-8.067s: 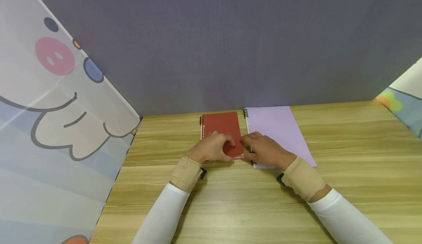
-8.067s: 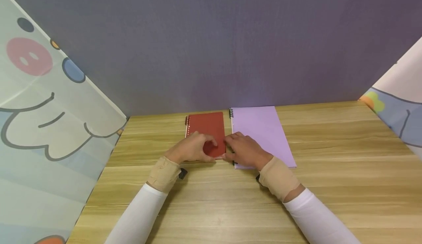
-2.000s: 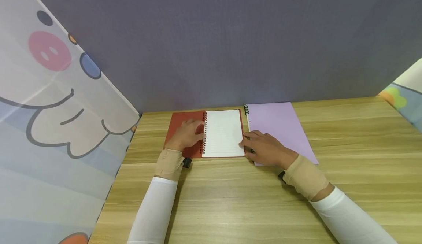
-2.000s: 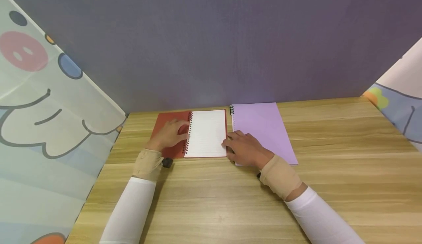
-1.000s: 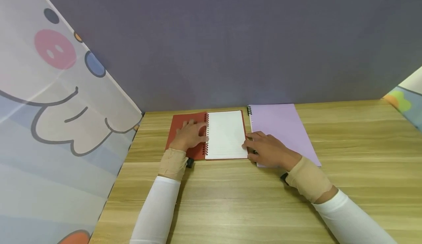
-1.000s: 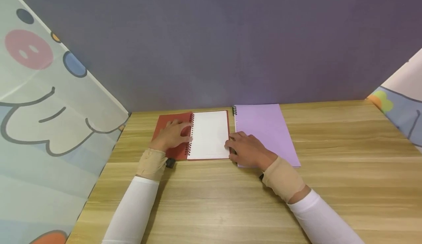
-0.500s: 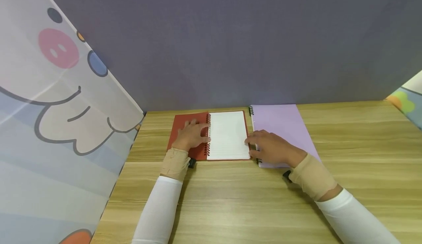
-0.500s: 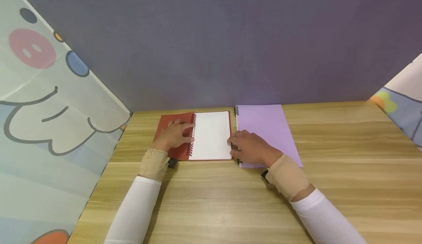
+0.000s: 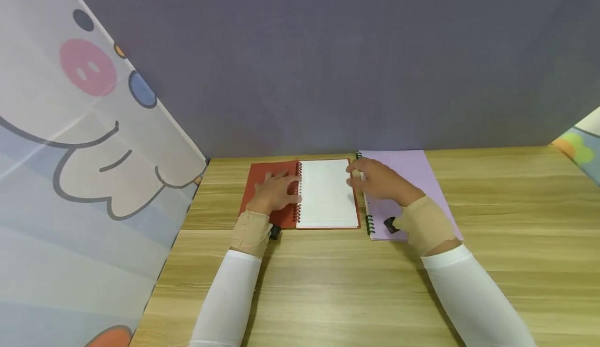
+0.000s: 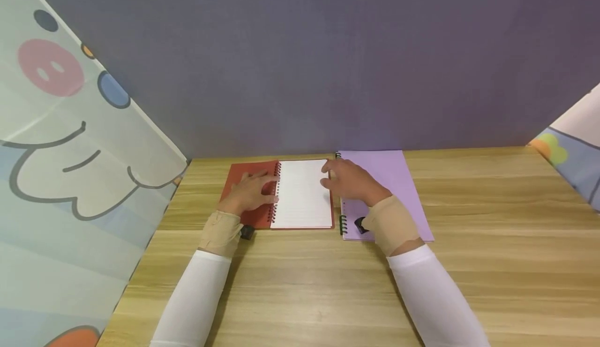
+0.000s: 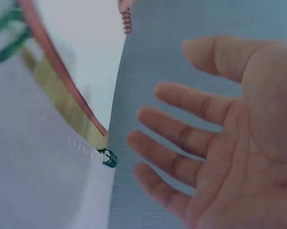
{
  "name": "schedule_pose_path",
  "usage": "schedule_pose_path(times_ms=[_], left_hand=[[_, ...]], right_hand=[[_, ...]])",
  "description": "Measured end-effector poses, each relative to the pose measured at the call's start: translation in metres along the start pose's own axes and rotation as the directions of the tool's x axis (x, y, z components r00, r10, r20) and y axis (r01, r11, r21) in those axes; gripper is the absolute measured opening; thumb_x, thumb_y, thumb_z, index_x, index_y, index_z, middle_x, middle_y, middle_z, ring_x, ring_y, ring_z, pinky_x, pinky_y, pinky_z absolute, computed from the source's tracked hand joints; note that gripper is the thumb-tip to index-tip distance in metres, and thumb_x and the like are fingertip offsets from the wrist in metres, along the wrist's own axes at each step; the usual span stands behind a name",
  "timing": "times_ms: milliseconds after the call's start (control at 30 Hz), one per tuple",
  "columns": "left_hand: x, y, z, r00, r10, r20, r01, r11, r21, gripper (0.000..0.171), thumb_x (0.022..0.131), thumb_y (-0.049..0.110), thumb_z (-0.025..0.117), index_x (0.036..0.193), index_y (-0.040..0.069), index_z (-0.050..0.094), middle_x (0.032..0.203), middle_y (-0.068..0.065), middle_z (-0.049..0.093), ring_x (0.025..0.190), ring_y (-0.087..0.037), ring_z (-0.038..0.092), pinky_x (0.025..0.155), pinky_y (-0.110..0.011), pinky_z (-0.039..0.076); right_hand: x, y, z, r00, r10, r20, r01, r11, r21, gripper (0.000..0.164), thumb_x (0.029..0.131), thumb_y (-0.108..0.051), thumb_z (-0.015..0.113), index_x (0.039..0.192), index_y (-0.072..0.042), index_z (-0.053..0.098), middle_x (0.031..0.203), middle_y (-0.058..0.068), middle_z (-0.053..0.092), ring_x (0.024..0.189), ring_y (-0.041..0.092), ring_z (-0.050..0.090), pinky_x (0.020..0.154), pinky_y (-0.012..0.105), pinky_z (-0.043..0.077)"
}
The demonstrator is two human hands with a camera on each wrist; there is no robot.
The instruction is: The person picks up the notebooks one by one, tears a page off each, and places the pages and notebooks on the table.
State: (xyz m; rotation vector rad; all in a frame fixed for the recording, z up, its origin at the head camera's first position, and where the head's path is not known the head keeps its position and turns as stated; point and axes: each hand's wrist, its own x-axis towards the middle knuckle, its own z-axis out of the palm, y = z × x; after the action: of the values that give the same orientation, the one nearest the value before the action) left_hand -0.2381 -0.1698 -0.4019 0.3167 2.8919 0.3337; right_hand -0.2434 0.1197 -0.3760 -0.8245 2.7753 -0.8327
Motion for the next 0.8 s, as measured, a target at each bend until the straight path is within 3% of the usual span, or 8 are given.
schedule_pose_path(times_ms=[167,333,533,700,800], left_hand=[[0.000,0.002,0.000,1.000,-0.001,0.002,0.001,1.000,-0.010,0.064,0.081,0.048,0.062,0.139,0.037,0.037,0.150,-0.005,0.022,0.135,-0.043,0.010,0.090,-0.071,0.013],[0.003,0.005,0.001,1.000,0.001,0.007,-0.001,1.000,0.002,0.064,0.081,0.049,0.061,0.139,0.038,0.037,0.150,-0.004,0.022,0.135,-0.041,0.010,0.089,-0.071,0.014],[0.003,0.004,0.000,1.000,0.000,0.006,0.000,1.000,0.011,0.063,0.081,0.050,0.062,0.138,0.037,0.038,0.149,-0.003,0.022,0.135,-0.039,0.012,0.089,-0.070,0.015],[0.002,0.002,0.000,1.000,-0.005,-0.002,0.005,1.000,0.011,0.064,0.080,0.049,0.063,0.138,0.037,0.038,0.149,-0.003,0.024,0.134,-0.039,0.014,0.089,-0.070,0.016],[0.002,0.000,0.001,1.000,-0.017,-0.003,0.017,1.000,0.004,0.064,0.080,0.049,0.063,0.138,0.038,0.037,0.149,-0.002,0.023,0.134,-0.040,0.013,0.090,-0.070,0.015]], right_hand=[[0.020,0.011,-0.002,0.993,0.113,-0.030,-0.108,0.988,0.114,0.038,0.095,-0.029,0.044,0.126,-0.007,0.047,0.128,0.013,0.046,0.115,0.028,0.043,0.089,0.042,0.036],[0.032,0.018,-0.001,0.981,0.190,-0.035,-0.180,0.965,0.192,0.039,0.094,-0.019,0.036,0.130,-0.004,0.043,0.136,0.015,0.038,0.124,0.031,0.035,0.094,0.043,0.032],[0.050,0.030,0.014,0.982,0.178,-0.071,-0.162,0.969,0.185,0.045,0.087,-0.005,0.035,0.132,0.001,0.040,0.134,0.017,0.038,0.125,0.034,0.032,0.098,0.042,0.028],[0.057,0.038,0.023,0.984,0.153,-0.089,-0.139,0.979,0.150,0.043,0.092,-0.011,0.037,0.133,0.000,0.040,0.133,0.016,0.042,0.130,0.034,0.024,0.102,0.041,0.020],[0.058,0.042,0.025,0.986,0.146,-0.086,-0.131,0.979,0.157,0.041,0.094,-0.011,0.034,0.133,-0.002,0.041,0.132,0.014,0.044,0.127,0.033,0.024,0.101,0.040,0.021]])
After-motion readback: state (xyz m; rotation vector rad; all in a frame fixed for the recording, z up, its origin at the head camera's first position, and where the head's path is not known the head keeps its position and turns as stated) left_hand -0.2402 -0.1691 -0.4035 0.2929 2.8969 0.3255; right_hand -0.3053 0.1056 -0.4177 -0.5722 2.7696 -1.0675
